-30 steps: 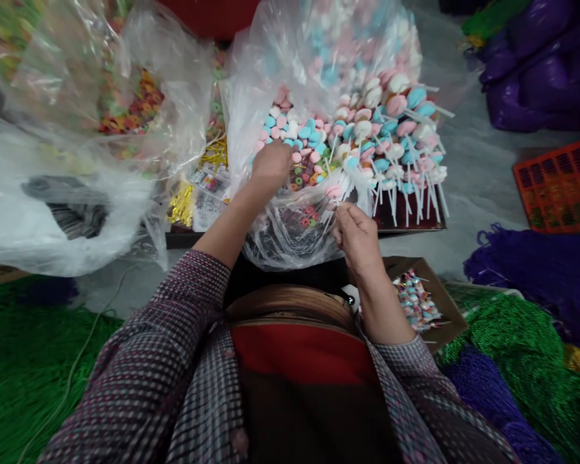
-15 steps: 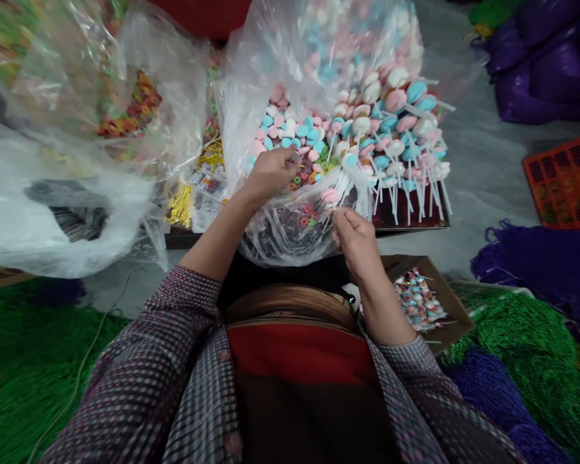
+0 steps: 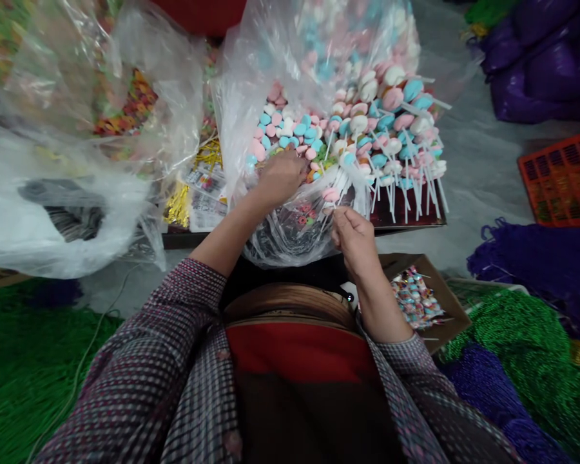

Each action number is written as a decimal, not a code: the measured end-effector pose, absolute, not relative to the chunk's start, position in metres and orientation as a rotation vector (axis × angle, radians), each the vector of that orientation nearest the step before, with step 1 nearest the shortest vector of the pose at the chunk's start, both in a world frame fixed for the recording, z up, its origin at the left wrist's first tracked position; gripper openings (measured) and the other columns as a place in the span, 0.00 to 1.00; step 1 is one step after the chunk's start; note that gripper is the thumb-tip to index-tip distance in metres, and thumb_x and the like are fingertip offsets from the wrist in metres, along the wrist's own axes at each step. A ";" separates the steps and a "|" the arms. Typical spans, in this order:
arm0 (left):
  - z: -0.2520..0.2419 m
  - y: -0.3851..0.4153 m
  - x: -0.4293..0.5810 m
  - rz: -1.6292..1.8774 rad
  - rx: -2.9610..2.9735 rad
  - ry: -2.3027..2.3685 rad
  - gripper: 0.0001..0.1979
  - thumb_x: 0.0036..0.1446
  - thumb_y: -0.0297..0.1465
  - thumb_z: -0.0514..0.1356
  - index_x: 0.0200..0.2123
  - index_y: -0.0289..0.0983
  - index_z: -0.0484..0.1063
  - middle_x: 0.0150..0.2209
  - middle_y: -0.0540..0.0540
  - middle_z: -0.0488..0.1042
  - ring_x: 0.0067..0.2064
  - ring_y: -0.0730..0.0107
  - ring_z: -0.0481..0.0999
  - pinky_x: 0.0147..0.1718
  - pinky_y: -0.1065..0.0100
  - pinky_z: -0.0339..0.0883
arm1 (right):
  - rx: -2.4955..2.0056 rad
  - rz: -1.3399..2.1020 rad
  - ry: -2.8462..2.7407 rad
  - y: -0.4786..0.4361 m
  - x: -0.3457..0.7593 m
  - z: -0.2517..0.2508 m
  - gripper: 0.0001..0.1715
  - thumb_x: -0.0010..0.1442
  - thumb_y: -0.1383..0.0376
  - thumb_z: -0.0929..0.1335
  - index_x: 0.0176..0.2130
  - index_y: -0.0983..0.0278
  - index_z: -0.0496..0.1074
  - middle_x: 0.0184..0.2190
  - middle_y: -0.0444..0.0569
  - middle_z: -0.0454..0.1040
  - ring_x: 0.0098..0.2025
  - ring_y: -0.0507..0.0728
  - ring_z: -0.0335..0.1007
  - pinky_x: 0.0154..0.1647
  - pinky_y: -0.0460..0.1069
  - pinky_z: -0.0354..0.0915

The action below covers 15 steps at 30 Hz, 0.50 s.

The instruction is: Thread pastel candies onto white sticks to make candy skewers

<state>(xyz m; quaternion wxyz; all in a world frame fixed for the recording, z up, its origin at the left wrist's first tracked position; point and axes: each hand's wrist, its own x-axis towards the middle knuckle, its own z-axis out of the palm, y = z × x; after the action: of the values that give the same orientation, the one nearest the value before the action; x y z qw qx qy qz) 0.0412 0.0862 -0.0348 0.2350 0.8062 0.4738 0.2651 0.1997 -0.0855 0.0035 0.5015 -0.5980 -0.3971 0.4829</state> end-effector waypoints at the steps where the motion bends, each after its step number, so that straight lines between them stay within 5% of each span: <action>1: -0.034 0.086 0.041 0.738 2.242 1.284 0.05 0.54 0.25 0.63 0.29 0.40 0.75 0.38 0.39 0.79 0.51 0.47 0.77 0.60 0.49 0.65 | -1.457 1.168 -0.965 -0.085 0.200 0.002 0.29 0.61 0.39 0.72 0.37 0.61 0.77 0.16 0.34 0.54 0.18 0.48 0.47 0.20 0.46 0.45; 10: -0.003 0.064 0.035 0.976 1.540 1.122 0.07 0.58 0.26 0.66 0.34 0.39 0.69 0.34 0.50 0.76 0.41 0.69 0.77 0.46 0.66 0.71 | -1.477 1.150 -1.032 -0.087 0.197 -0.006 0.28 0.63 0.42 0.71 0.48 0.61 0.82 0.18 0.36 0.57 0.20 0.50 0.53 0.23 0.47 0.53; 15: 0.009 0.049 0.032 0.990 1.108 0.974 0.10 0.59 0.28 0.68 0.35 0.39 0.67 0.33 0.51 0.75 0.37 0.73 0.78 0.41 0.67 0.72 | -1.443 1.139 -1.113 -0.089 0.191 -0.002 0.26 0.65 0.46 0.70 0.51 0.60 0.83 0.19 0.37 0.59 0.21 0.51 0.55 0.24 0.47 0.55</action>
<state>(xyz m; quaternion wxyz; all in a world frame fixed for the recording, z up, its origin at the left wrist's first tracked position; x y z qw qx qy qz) 0.0317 0.0487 0.0086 0.6306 0.4840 0.4255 0.4325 0.1911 -0.0888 -0.0022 0.4762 -0.5905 -0.4553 0.4661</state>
